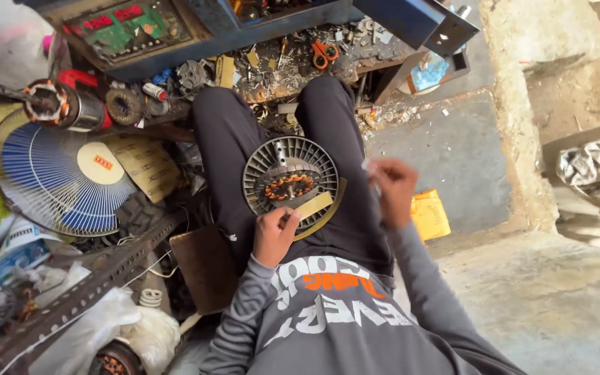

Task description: Insulating the stator of a ceiling fan motor by inserting yellow insulation strips into the slots.

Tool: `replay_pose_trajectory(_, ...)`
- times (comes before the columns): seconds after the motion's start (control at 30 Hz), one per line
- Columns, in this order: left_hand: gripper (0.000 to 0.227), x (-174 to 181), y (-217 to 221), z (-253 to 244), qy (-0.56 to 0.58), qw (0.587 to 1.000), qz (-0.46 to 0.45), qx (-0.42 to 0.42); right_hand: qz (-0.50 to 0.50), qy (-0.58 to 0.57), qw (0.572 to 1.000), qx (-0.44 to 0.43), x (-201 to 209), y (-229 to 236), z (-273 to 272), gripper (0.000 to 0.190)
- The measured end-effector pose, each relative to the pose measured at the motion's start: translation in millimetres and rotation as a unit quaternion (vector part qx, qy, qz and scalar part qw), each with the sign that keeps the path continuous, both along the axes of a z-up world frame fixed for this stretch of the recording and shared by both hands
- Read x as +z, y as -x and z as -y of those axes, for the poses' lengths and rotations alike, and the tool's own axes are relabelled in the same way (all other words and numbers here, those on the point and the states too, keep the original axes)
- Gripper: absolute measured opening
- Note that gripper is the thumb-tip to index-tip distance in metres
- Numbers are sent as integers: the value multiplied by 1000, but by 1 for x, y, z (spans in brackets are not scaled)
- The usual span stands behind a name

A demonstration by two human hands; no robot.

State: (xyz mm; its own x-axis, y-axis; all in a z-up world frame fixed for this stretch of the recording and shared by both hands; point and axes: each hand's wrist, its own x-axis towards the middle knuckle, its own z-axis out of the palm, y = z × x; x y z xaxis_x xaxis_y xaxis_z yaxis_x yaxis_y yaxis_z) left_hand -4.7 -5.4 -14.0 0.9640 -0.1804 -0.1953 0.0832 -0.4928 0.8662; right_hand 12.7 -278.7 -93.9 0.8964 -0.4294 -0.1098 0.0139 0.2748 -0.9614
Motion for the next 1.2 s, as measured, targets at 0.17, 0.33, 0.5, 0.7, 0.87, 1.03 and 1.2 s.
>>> replay_pose_trajectory(0.17, 29, -6, 3, 5, -3, 999, 47, -4, 4, 303, 948, -100, -119, -141, 67, 20)
replay_pose_trajectory(0.33, 26, -16, -4, -5, 8, 999, 41, -9, 95, 260, 955, -105, -143, -274, 87, 15)
replay_pose_trajectory(0.5, 31, -39, 8, -24, 97, 995, -37, -5, 60, 394, 909, -119, -136, -284, 96, 22)
replay_pose_trajectory(0.7, 34, -26, 3, -36, 143, 988, -61, -23, 22, 552, 829, -82, -164, -289, 118, 18)
replay_pose_trajectory(0.87, 31, -30, 6, -43, 146, 989, -18, -2, 41, 555, 825, -96, -167, -300, 132, 26)
replay_pose_trajectory(1.03, 33, -39, 0, -41, 99, 992, 49, 57, 49, 439, 895, -64, -175, -303, 136, 29)
replay_pose_trajectory(1.2, 35, -53, -1, -36, 85, 989, 87, 84, 11, 451, 881, -141, -121, -243, 89, 11)
